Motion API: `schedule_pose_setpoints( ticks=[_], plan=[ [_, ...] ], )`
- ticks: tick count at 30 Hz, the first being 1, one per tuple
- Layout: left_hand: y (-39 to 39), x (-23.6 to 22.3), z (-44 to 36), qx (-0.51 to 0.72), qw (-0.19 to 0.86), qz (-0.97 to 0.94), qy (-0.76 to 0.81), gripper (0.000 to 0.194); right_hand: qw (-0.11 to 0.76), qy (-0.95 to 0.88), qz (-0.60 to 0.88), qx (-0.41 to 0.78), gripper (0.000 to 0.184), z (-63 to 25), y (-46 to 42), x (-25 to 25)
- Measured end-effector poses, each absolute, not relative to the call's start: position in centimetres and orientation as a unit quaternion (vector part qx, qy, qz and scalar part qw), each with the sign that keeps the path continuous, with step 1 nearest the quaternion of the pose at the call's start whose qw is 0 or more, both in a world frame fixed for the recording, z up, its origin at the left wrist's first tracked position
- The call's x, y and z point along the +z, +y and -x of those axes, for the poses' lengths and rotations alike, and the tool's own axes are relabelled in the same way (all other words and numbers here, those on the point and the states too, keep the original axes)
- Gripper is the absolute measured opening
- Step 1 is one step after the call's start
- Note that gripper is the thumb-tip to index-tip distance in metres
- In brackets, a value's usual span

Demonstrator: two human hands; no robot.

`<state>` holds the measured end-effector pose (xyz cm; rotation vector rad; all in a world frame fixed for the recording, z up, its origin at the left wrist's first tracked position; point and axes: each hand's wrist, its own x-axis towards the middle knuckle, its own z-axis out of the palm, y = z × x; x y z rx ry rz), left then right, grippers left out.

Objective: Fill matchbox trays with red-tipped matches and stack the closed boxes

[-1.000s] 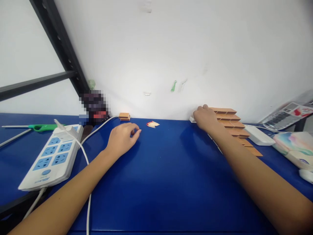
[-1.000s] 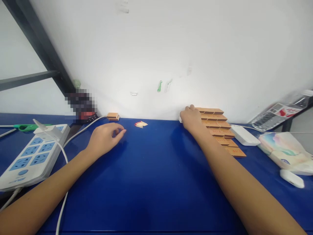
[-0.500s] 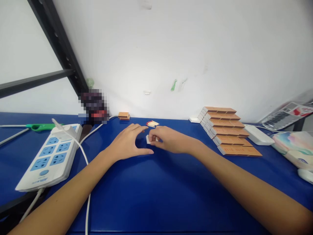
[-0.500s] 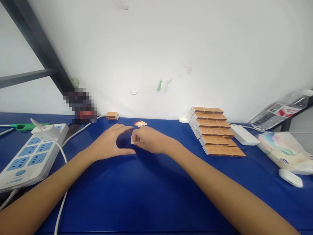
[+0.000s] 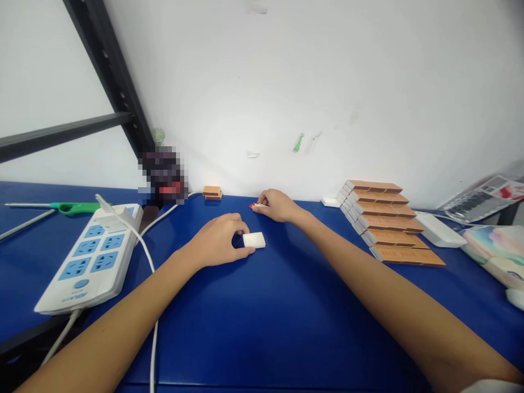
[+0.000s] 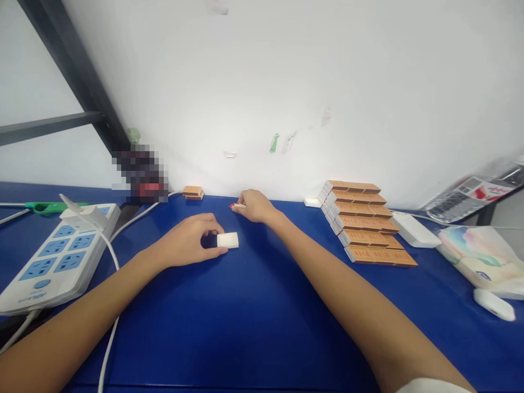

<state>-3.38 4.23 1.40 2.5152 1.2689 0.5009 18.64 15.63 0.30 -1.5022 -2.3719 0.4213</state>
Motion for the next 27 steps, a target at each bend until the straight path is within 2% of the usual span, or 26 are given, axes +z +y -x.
schedule_pose_setpoints(
  ticks=[6,12,16,20,23,27],
  plan=[
    [4.0,1.5,3.1,0.167,0.135,-0.876,0.433,0.024,0.161,-0.841,0.483,0.183,0.023,-20.2,12.5,0.6],
    [2.6,1.8,1.8,0.162,0.155,-0.890,0.398,0.024,0.165,-0.868,0.435,0.173,0.028,-23.7,7.8,0.6],
    [1.8,1.8,1.1,0.158,0.175,-0.895,0.379,0.026,0.216,-0.853,0.439,0.179,0.038,-26.2,6.0,0.1],
    [1.7,2.0,1.1,0.143,0.181,-0.894,0.383,0.030,0.213,-0.851,0.463,0.123,0.023,-28.5,5.7,0.0],
    [1.8,2.1,1.3,0.139,0.182,-0.891,0.391,0.037,0.214,-0.848,0.474,0.099,0.020,-29.2,5.8,0.4],
    [1.7,2.0,1.3,0.137,0.187,-0.886,0.401,0.031,0.214,-0.860,0.438,0.150,0.013,-28.4,4.9,0.8]
  ],
)
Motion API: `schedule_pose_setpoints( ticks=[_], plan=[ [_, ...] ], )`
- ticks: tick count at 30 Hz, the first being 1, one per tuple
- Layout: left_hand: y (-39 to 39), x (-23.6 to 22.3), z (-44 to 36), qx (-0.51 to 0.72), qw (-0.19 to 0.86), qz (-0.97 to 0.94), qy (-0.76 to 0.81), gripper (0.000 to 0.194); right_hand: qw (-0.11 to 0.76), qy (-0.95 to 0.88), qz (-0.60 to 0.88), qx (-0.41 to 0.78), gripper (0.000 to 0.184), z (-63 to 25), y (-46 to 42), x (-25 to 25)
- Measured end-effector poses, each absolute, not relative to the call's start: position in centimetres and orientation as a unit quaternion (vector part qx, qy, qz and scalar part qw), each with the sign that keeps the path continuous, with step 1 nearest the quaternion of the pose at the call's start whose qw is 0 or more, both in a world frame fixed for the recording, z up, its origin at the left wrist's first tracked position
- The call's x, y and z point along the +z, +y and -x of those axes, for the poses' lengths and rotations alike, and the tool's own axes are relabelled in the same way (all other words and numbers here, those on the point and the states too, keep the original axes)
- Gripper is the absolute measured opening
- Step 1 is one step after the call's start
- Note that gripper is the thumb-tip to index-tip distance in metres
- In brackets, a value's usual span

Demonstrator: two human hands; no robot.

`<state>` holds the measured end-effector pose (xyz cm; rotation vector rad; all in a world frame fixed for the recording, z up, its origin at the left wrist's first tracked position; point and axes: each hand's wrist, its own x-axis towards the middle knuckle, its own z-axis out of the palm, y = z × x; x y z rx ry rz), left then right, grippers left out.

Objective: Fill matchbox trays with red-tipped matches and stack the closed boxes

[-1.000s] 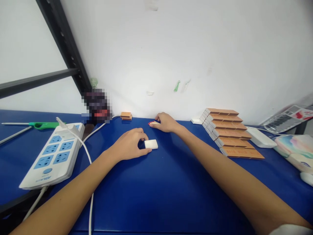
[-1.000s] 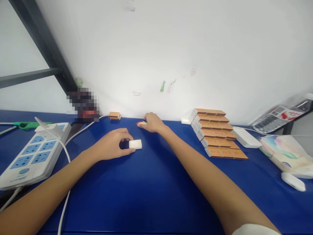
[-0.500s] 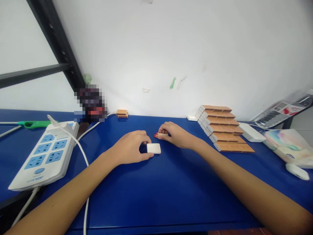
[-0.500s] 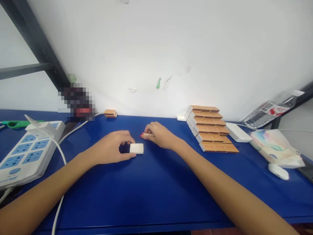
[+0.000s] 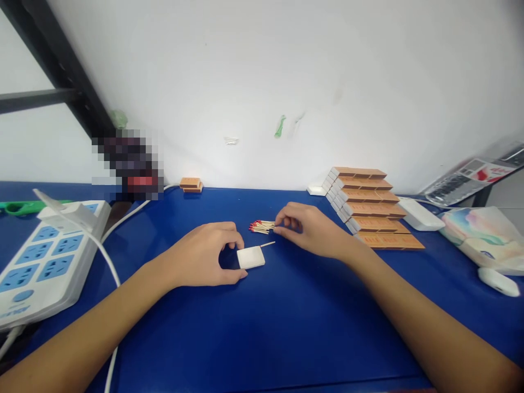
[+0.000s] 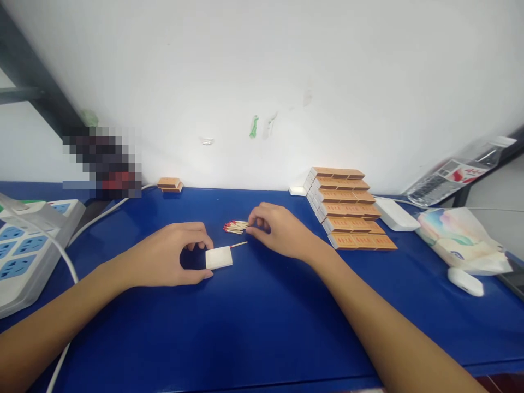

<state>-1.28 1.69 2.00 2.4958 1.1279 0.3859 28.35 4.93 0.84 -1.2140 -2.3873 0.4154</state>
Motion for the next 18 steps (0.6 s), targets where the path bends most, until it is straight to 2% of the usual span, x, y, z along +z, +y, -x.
schedule_pose_setpoints(
  ticks=[4,8,13,18],
  plan=[
    [1.5,1.9,1.0,0.131,0.202,-0.886,0.397,0.025,0.175,-0.874,0.413,0.188,0.008,-26.7,3.6,0.5],
    [1.3,1.9,0.8,0.133,0.206,-0.886,0.394,0.023,0.181,-0.870,0.434,0.147,0.017,-25.5,3.3,-0.7],
    [1.5,1.9,0.9,0.141,0.197,-0.888,0.391,0.025,0.196,-0.859,0.461,0.109,0.014,-25.3,3.6,-1.6],
    [1.7,1.7,1.0,0.139,0.189,-0.886,0.400,0.025,0.181,-0.863,0.459,0.108,0.022,-25.5,3.8,-1.5]
  ],
)
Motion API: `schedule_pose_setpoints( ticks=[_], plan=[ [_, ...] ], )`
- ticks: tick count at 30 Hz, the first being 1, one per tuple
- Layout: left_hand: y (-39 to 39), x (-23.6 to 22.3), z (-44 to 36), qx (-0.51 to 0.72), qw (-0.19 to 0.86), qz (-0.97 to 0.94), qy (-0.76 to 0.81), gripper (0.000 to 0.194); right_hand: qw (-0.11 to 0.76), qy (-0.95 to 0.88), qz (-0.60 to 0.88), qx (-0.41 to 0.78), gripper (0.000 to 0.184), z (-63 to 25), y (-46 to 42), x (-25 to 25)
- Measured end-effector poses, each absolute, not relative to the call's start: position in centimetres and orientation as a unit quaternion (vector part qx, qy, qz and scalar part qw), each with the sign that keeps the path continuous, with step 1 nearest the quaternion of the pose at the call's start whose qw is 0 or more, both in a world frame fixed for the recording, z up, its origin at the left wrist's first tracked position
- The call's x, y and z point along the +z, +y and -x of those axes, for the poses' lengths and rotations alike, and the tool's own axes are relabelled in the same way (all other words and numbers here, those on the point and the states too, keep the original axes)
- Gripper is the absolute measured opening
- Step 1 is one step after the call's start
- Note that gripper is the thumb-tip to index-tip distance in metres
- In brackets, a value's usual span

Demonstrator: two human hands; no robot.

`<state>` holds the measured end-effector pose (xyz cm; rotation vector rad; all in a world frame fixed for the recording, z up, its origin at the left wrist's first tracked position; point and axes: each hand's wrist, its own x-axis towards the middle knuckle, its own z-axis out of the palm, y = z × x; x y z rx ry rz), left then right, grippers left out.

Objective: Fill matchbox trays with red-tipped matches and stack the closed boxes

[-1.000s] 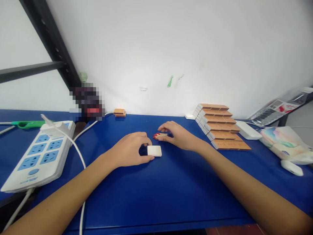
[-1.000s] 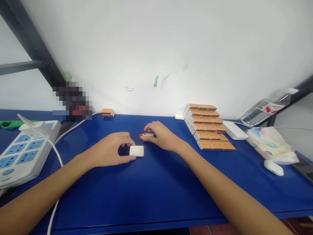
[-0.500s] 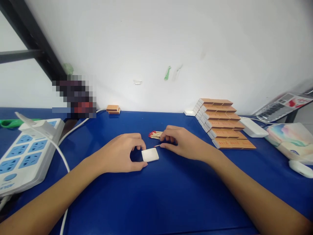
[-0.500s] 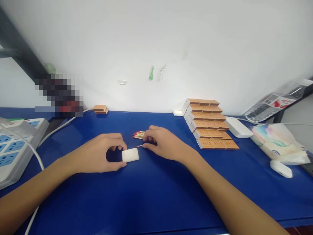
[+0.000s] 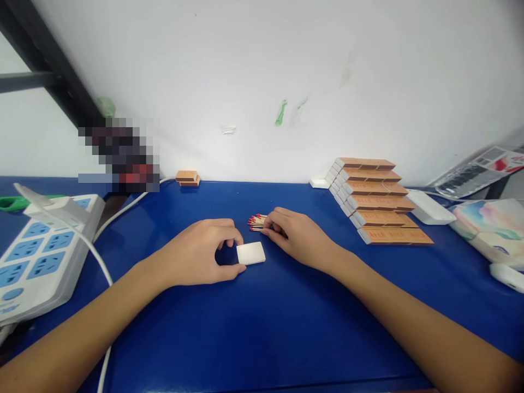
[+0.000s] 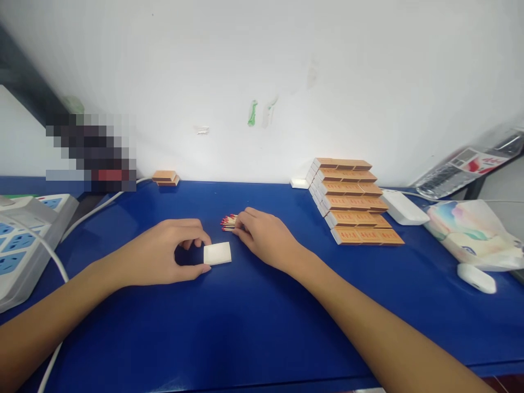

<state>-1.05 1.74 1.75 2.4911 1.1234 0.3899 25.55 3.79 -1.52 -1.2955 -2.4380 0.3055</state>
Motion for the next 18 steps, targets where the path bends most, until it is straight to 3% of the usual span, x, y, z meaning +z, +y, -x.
schedule_pose_setpoints(
  ticks=[5,18],
  plan=[
    [1.97,1.65,1.18,0.140,0.176,-0.885,0.407,0.024,0.163,-0.866,0.460,0.108,0.014,-25.86,4.03,-1.52],
    [2.03,1.74,1.29,0.131,0.159,-0.890,0.407,0.026,0.094,-0.854,0.503,0.092,0.017,-25.98,3.52,-0.64]
  ],
)
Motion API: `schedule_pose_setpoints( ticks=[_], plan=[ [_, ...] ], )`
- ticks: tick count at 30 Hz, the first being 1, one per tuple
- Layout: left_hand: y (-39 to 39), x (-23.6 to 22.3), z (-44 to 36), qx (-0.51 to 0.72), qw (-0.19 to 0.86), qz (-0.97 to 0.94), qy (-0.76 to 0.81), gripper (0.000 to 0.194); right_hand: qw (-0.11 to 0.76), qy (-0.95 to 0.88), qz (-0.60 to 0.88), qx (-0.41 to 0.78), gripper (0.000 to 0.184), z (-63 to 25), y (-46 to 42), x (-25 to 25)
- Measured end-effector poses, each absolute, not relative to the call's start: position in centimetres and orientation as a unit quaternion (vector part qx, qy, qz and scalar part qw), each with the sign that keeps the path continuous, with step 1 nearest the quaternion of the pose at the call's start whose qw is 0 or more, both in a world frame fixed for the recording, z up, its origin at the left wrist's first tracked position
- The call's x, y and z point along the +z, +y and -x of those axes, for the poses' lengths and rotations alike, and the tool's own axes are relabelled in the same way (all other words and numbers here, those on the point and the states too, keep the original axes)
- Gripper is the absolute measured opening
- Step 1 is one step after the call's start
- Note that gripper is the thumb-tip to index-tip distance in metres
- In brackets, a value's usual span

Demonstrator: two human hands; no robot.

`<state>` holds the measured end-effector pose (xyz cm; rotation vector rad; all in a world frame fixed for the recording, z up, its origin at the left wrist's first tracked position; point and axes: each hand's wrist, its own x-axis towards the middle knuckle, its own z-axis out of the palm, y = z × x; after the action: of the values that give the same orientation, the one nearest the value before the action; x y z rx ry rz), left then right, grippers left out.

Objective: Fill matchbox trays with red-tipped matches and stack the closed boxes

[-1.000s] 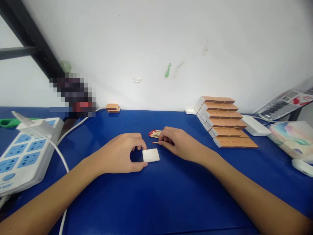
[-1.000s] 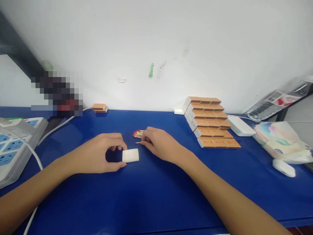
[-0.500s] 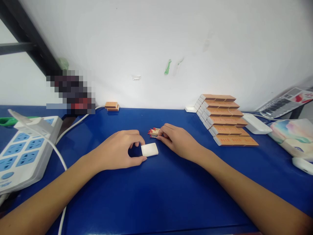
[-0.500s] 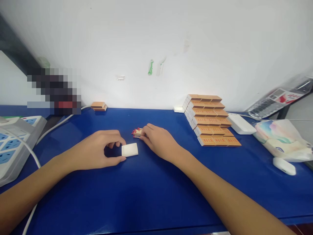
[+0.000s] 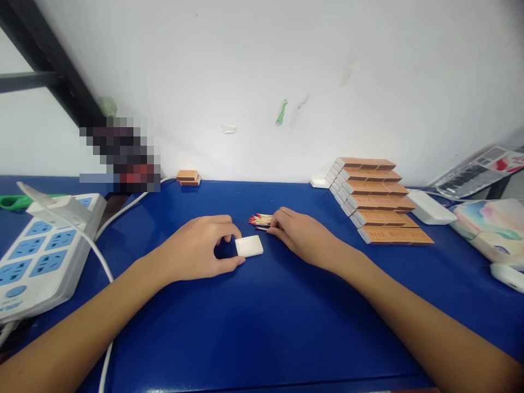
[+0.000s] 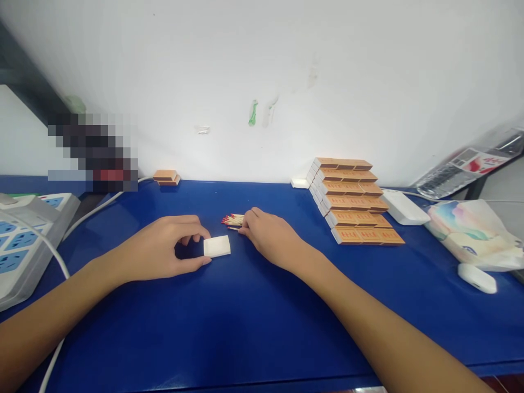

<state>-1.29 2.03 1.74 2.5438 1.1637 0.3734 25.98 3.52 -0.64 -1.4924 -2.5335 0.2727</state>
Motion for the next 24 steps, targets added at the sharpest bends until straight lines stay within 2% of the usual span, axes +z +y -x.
schedule_pose_setpoints(
  ticks=[2,7,13,19,24],
  plan=[
    [2.0,1.9,1.3,0.130,0.160,-0.892,0.403,0.026,0.103,-0.850,0.505,0.105,0.015,-26.0,3.4,-0.3],
    [1.9,2.0,1.3,0.151,0.160,-0.891,0.398,0.024,0.200,-0.846,0.452,0.200,0.013,-25.8,2.5,0.9],
    [1.9,1.7,1.2,0.171,0.160,-0.893,0.383,0.020,0.155,-0.881,0.402,0.196,0.009,-24.8,1.3,1.1],
    [1.8,1.8,1.3,0.166,0.163,-0.888,0.397,0.022,0.184,-0.870,0.435,0.140,0.008,-25.4,1.9,0.7],
    [1.8,2.0,1.2,0.163,0.159,-0.888,0.399,0.022,0.126,-0.871,0.457,0.130,0.011,-26.3,2.9,0.3]
  ],
)
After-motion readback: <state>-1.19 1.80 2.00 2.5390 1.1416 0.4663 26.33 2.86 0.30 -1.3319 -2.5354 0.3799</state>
